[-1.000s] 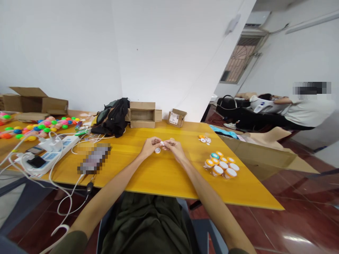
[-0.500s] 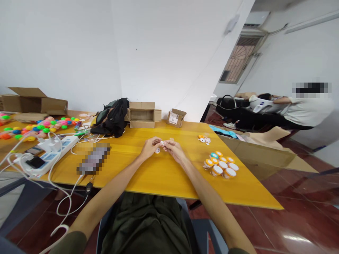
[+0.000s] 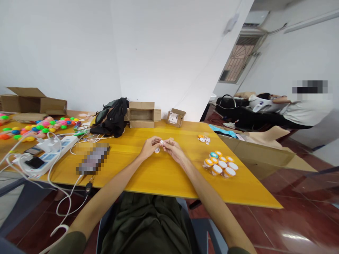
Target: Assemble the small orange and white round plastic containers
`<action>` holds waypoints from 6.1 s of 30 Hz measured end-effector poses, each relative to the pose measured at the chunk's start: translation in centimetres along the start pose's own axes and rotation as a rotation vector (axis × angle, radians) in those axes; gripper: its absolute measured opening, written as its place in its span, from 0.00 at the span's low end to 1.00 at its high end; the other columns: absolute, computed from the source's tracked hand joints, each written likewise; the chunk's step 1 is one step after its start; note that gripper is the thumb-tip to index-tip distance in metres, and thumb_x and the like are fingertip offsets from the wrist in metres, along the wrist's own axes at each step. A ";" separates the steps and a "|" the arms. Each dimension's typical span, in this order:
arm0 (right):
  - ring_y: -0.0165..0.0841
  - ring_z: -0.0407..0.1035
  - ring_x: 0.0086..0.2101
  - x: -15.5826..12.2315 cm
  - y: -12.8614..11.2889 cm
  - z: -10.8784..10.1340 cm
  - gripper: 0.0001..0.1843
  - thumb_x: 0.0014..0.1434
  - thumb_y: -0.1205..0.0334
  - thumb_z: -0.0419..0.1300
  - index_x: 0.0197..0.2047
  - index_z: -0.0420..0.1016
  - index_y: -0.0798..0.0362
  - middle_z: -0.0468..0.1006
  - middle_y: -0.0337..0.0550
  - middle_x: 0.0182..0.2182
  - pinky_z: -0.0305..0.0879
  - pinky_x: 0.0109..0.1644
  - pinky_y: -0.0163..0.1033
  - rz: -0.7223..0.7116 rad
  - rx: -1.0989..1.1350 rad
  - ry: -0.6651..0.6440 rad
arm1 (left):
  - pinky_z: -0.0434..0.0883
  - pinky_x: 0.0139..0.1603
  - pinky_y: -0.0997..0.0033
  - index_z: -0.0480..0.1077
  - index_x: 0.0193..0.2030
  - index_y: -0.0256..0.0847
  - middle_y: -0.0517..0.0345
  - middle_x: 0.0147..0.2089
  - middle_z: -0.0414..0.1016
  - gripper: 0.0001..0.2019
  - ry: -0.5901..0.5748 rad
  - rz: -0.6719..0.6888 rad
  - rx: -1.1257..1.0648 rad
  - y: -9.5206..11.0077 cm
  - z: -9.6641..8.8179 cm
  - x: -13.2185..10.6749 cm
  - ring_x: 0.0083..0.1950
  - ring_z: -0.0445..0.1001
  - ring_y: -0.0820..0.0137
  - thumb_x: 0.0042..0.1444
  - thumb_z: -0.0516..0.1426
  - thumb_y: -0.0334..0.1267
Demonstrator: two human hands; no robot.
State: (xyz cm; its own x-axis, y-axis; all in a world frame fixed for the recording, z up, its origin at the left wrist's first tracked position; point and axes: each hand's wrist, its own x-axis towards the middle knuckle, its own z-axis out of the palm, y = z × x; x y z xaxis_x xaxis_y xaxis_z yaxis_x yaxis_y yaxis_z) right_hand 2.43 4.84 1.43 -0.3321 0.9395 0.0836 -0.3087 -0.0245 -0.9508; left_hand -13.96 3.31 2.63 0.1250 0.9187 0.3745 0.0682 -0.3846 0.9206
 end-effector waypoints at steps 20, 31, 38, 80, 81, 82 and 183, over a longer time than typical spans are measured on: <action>0.32 0.69 0.29 0.1 -0.4 0.9 0.20 0.40 0.43 0.72 0.26 0.74 0.49 0.75 0.37 0.26 0.69 0.34 0.39 -0.299 -0.337 0.106 | 0.76 0.47 0.65 0.78 0.36 0.38 0.53 0.39 0.83 0.19 -0.010 -0.109 -0.123 0.1 -0.5 0.0 0.42 0.80 0.64 0.41 0.71 0.50; 0.37 0.71 0.33 -0.4 -0.7 1.0 0.15 0.48 0.45 0.69 0.29 0.76 0.47 0.78 0.41 0.29 0.70 0.40 0.43 -0.395 -0.471 0.080 | 0.75 0.49 0.64 0.77 0.34 0.40 0.54 0.38 0.83 0.19 0.006 -0.109 -0.124 0.5 -0.6 0.0 0.43 0.80 0.64 0.41 0.70 0.51; 0.37 0.70 0.32 -0.3 -0.6 0.9 0.12 0.49 0.47 0.67 0.28 0.77 0.47 0.77 0.41 0.28 0.69 0.41 0.43 -0.416 -0.507 0.096 | 0.76 0.49 0.63 0.77 0.34 0.39 0.54 0.37 0.83 0.20 0.001 -0.099 -0.127 0.3 -0.6 0.0 0.42 0.80 0.63 0.40 0.70 0.53; 0.35 0.72 0.31 0.1 0.1 0.2 0.16 0.53 0.45 0.65 0.31 0.76 0.49 0.79 0.40 0.29 0.70 0.38 0.41 -0.425 -0.590 0.071 | 0.73 0.38 0.69 0.73 0.32 0.39 0.58 0.30 0.77 0.20 -0.061 -0.053 -0.113 0.7 -0.5 0.0 0.31 0.75 0.70 0.46 0.67 0.55; 0.35 0.72 0.31 0.2 0.1 0.1 0.16 0.53 0.45 0.65 0.31 0.76 0.49 0.79 0.40 0.29 0.70 0.39 0.41 -0.420 -0.589 0.061 | 0.73 0.38 0.69 0.73 0.32 0.39 0.58 0.30 0.77 0.19 -0.058 -0.056 -0.115 0.8 -0.5 0.0 0.32 0.75 0.70 0.46 0.67 0.54; 0.35 0.73 0.32 0.2 0.2 0.0 0.16 0.53 0.44 0.65 0.32 0.76 0.49 0.79 0.40 0.29 0.71 0.40 0.41 -0.417 -0.584 0.049 | 0.73 0.38 0.69 0.73 0.32 0.39 0.58 0.30 0.78 0.19 -0.056 -0.061 -0.117 0.8 -0.6 0.0 0.32 0.75 0.69 0.46 0.67 0.54; 0.37 0.74 0.32 0.1 -0.3 0.1 0.19 0.50 0.42 0.67 0.29 0.77 0.50 0.80 0.42 0.28 0.71 0.40 0.44 -0.309 -0.599 0.009 | 0.69 0.41 0.69 0.73 0.26 0.43 0.61 0.27 0.75 0.05 -0.024 0.074 0.271 0.4 -0.2 -0.6 0.34 0.72 0.68 0.47 0.65 0.36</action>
State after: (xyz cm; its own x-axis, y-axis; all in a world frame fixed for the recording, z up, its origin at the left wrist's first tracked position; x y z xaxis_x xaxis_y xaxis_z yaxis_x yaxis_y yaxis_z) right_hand 2.42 4.89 1.71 -0.2992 0.8758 0.3786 0.1598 0.4372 -0.8851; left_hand -14.19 2.58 2.82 0.1626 0.8860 0.4342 0.3194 -0.4636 0.8264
